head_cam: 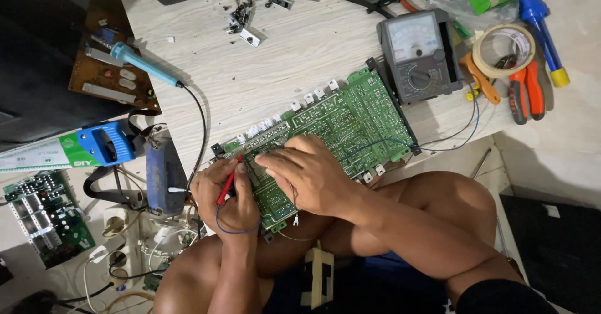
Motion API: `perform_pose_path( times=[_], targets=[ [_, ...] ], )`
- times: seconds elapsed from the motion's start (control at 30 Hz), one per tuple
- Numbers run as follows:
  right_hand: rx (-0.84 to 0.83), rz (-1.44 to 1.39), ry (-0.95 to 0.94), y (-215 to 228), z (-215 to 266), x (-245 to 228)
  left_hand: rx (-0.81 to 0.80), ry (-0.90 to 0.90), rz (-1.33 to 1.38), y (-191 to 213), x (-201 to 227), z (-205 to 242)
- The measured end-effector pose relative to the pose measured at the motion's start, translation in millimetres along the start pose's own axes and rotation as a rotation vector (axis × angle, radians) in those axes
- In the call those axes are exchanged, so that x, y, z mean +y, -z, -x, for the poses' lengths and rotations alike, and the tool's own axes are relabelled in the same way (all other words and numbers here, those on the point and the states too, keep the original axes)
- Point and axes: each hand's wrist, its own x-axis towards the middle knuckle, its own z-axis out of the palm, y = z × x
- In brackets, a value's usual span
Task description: The person sits cross-legged on the floor and uses a multimeter to test various points on a green circuit board. They hold the board, flip it over to inspect the back, and continue testing different components with the multimeter probes.
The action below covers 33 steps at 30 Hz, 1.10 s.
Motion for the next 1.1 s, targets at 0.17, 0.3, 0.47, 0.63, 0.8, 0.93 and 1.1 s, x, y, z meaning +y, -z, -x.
perform_pose_path(
  times=[0.17, 0.3, 0.47, 0.63, 0.8, 0.93, 1.1],
  targets=[
    [0.001, 0.007, -0.003, 0.1, -0.1, -0.9, -0.001, -0.008, -0.018, 0.2, -2.1, 0.6],
    [-0.010, -0.003, -0.012, 2.8, -2.5, -2.3, 0.000, -0.002, -0.021, 0.5, -1.7, 1.5],
    [0.008, -0.002, 0.003, 1.9, -2.3, -1.8, -0.009, 0.003, -0.029, 0.8, -4.6, 2.6],
    [0.002, 0.001, 0.003, 1.5, -1.3, -0.8, -0.006, 0.013, -0.025, 0.2, -3.9, 1.8],
    [0.001, -0.018, -0.005, 4.0, -4.2, -3.3, -0.002, 0.016, -0.017, 0.1, -3.3, 2.5],
    [0.009, -0.005, 0.005, 2.1, -2.3, -2.1, -0.002, 0.008, -0.026, 0.0, -3.3, 2.2],
    [0.001, -0.006, -0.006, 3.3, -2.7, -3.2, 0.002, 0.000, -0.035, 0.0, -3.6, 2.5]
  ],
)
